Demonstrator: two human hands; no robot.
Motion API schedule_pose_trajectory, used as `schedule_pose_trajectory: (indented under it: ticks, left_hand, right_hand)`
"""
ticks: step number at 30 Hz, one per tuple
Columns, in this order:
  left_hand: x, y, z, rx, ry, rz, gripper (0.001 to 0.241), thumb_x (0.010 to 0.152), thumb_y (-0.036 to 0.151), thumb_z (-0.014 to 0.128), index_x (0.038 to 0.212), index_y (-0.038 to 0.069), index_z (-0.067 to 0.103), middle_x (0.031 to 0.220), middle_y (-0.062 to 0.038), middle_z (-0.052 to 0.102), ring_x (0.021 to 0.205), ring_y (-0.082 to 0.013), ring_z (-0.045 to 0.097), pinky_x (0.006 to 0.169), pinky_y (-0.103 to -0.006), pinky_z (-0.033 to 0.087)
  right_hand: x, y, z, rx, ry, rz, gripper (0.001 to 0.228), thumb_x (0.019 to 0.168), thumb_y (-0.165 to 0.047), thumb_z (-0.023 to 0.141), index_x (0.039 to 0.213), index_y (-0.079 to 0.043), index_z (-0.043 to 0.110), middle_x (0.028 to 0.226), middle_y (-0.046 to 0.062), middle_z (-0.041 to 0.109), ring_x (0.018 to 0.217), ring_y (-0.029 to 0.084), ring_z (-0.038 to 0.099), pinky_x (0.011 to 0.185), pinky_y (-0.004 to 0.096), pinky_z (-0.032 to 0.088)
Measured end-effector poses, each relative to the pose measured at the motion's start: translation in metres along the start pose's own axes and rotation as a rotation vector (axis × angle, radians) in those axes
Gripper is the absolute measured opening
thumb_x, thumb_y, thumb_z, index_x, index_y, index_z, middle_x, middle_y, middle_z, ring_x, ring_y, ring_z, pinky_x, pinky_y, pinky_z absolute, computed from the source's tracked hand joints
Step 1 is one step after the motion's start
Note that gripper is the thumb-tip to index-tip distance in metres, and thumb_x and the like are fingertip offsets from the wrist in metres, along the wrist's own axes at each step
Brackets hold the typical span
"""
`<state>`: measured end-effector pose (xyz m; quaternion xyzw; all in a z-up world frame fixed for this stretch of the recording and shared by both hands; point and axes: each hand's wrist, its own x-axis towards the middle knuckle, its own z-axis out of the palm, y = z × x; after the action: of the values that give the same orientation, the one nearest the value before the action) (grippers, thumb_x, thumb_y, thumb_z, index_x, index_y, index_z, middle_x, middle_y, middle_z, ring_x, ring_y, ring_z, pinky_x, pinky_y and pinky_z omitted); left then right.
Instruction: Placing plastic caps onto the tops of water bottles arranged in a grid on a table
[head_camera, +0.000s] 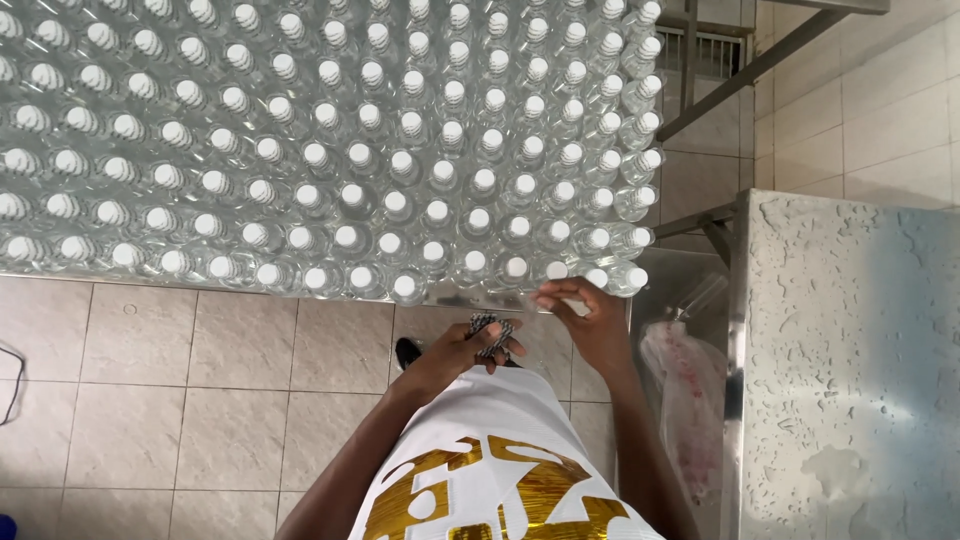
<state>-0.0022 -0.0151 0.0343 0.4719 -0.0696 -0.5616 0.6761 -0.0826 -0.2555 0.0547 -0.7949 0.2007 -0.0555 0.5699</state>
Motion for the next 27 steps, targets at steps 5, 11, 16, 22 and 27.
schedule_pose_trajectory:
  ticks: [5, 11, 16, 22, 27]
  left_hand:
    - [0.010, -0.012, -0.004, -0.021, 0.021, 0.002, 0.060, 0.116, 0.040, 0.054, 0.147, -0.010, 0.063, 0.124, -0.023, 0.074, 0.101, -0.0224, 0.071, 0.087, -0.0367, 0.060]
    - [0.012, -0.014, -0.002, -0.039, 0.079, -0.006, 0.061, 0.115, 0.043, 0.054, 0.147, -0.008, 0.063, 0.125, -0.022, 0.076, 0.099, -0.0213, 0.071, 0.085, -0.0351, 0.062]
    - [0.014, -0.020, 0.000, -0.075, 0.140, -0.001, 0.060, 0.113, 0.044, 0.056, 0.137, -0.009, 0.071, 0.122, -0.021, 0.077, 0.099, -0.0202, 0.072, 0.085, -0.0339, 0.062]
    - [0.026, -0.028, 0.011, -0.104, 0.177, 0.015, 0.059, 0.114, 0.043, 0.056, 0.140, -0.009, 0.069, 0.122, -0.022, 0.077, 0.097, -0.0226, 0.072, 0.084, -0.0364, 0.062]
    - [0.033, -0.031, 0.028, -0.144, 0.208, 0.007, 0.063, 0.114, 0.040, 0.055, 0.152, -0.010, 0.060, 0.122, -0.023, 0.077, 0.095, -0.0214, 0.071, 0.082, -0.0346, 0.061]
  right_hand:
    - [0.025, 0.003, -0.008, -0.122, 0.157, -0.072, 0.016, 0.105, -0.012, 0.078, 0.121, -0.014, 0.082, 0.109, 0.008, 0.086, 0.111, 0.022, 0.079, 0.106, 0.041, 0.056]
    - [0.033, 0.010, -0.011, -0.259, 0.090, -0.063, 0.019, 0.109, -0.010, 0.070, 0.123, -0.014, 0.081, 0.115, 0.010, 0.084, 0.119, 0.034, 0.075, 0.111, 0.050, 0.052]
    - [0.030, 0.001, -0.026, -0.303, -0.059, -0.001, 0.020, 0.107, -0.020, 0.072, 0.125, -0.017, 0.080, 0.124, 0.008, 0.082, 0.129, 0.033, 0.070, 0.117, 0.051, 0.047]
    - [0.038, 0.037, -0.025, -0.349, -0.081, -0.056, 0.032, 0.098, -0.029, 0.085, 0.125, -0.013, 0.078, 0.124, 0.009, 0.080, 0.130, 0.034, 0.068, 0.120, 0.051, 0.047]
    - [0.042, 0.076, -0.023, -0.497, -0.046, -0.355, 0.054, 0.100, -0.039, 0.081, 0.146, -0.014, 0.068, 0.123, 0.009, 0.079, 0.120, 0.028, 0.073, 0.114, 0.047, 0.053]
